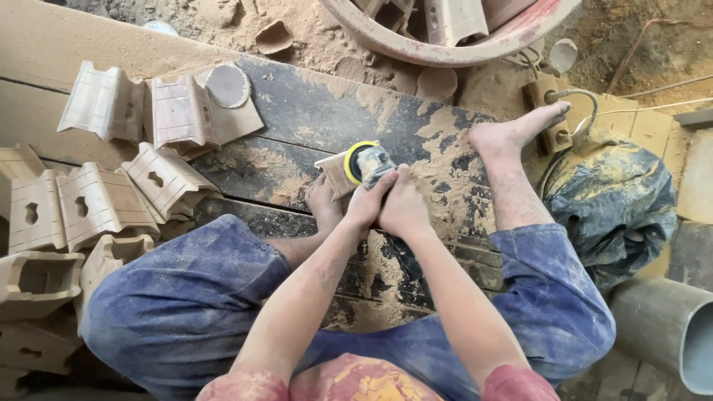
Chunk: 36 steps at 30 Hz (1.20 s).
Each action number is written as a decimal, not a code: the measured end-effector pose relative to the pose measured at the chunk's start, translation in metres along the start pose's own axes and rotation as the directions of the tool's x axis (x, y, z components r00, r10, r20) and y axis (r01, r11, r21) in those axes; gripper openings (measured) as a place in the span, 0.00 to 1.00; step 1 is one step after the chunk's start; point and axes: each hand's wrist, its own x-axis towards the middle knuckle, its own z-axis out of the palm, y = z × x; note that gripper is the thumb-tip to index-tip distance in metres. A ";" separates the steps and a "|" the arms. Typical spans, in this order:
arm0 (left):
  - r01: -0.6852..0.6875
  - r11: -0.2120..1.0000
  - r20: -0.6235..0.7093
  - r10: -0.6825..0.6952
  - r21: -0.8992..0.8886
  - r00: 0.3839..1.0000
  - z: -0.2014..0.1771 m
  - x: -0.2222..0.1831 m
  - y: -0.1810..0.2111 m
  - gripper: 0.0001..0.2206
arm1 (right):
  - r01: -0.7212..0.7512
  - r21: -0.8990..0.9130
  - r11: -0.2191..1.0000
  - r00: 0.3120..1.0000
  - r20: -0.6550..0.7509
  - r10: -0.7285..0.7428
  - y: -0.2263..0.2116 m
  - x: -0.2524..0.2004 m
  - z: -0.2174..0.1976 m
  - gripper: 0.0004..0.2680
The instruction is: Sanding small, shaped wooden components using a handheld power sander while sitting on the floor.
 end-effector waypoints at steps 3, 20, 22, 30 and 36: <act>-0.095 0.995 -0.106 0.096 0.018 0.990 -0.029 -0.048 0.037 0.30 | 0.059 -0.047 0.997 0.996 0.070 -0.056 -0.018 0.000 0.018 0.16; -0.070 0.990 -0.094 0.059 -0.126 0.994 -0.025 -0.017 -0.030 0.25 | 0.064 -0.059 0.996 0.993 0.105 -0.057 -0.009 -0.017 0.021 0.22; -0.078 0.992 -0.068 0.071 -0.099 0.995 -0.013 -0.004 -0.030 0.25 | 0.045 -0.033 0.998 0.995 0.092 -0.042 0.001 -0.014 0.013 0.21; -0.044 0.995 -0.014 0.042 -0.093 0.999 -0.013 0.000 -0.034 0.26 | 0.010 -0.025 1.000 0.999 0.052 -0.009 0.011 -0.013 0.018 0.19; -0.041 0.990 -0.078 0.031 -0.135 0.996 -0.020 -0.015 -0.031 0.24 | 0.032 -0.032 0.999 0.995 0.100 -0.029 -0.009 -0.025 0.013 0.20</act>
